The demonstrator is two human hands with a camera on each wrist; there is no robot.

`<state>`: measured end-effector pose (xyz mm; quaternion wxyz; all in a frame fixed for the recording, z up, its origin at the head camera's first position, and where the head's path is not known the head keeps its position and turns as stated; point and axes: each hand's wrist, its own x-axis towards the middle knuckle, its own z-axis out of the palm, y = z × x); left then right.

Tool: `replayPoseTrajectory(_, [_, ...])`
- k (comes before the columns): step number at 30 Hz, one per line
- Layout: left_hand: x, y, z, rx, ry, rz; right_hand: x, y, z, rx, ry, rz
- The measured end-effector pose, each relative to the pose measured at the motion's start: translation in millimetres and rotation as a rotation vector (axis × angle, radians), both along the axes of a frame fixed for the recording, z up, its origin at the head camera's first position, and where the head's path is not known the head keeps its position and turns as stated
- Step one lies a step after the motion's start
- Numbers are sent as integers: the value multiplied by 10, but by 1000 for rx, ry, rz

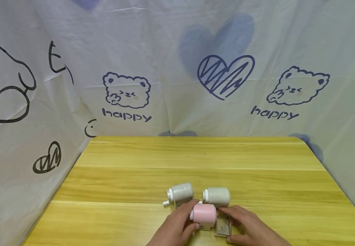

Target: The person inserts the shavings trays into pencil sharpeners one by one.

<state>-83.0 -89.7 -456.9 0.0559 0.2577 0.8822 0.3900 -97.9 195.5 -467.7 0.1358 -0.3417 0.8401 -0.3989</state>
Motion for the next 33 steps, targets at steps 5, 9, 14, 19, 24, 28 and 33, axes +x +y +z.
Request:
replayPoseTrajectory(5, [0,-4,-9,12,8,-1,2,-11,16,13,-43,-9])
replayPoseTrajectory(9, [2,-4,-11,21,9,-5,1,-24,26,17,-60,-8])
replayPoseTrajectory(14, [7,-3,0,19,23,-12,-23,-23,13,-5,-53,32])
replayPoseTrajectory(19, [8,-7,8,13,16,-11,-30,-14,-8,1,-8,66])
replayPoseTrajectory(24, [10,-2,7,15,28,-12,-24,-27,-29,-3,40,102])
replayPoseTrajectory(28, [11,3,9,13,38,-11,-17,-69,-33,-9,67,121])
replayPoseTrajectory(33, [11,2,10,7,39,-9,-23,-103,-34,-10,91,123])
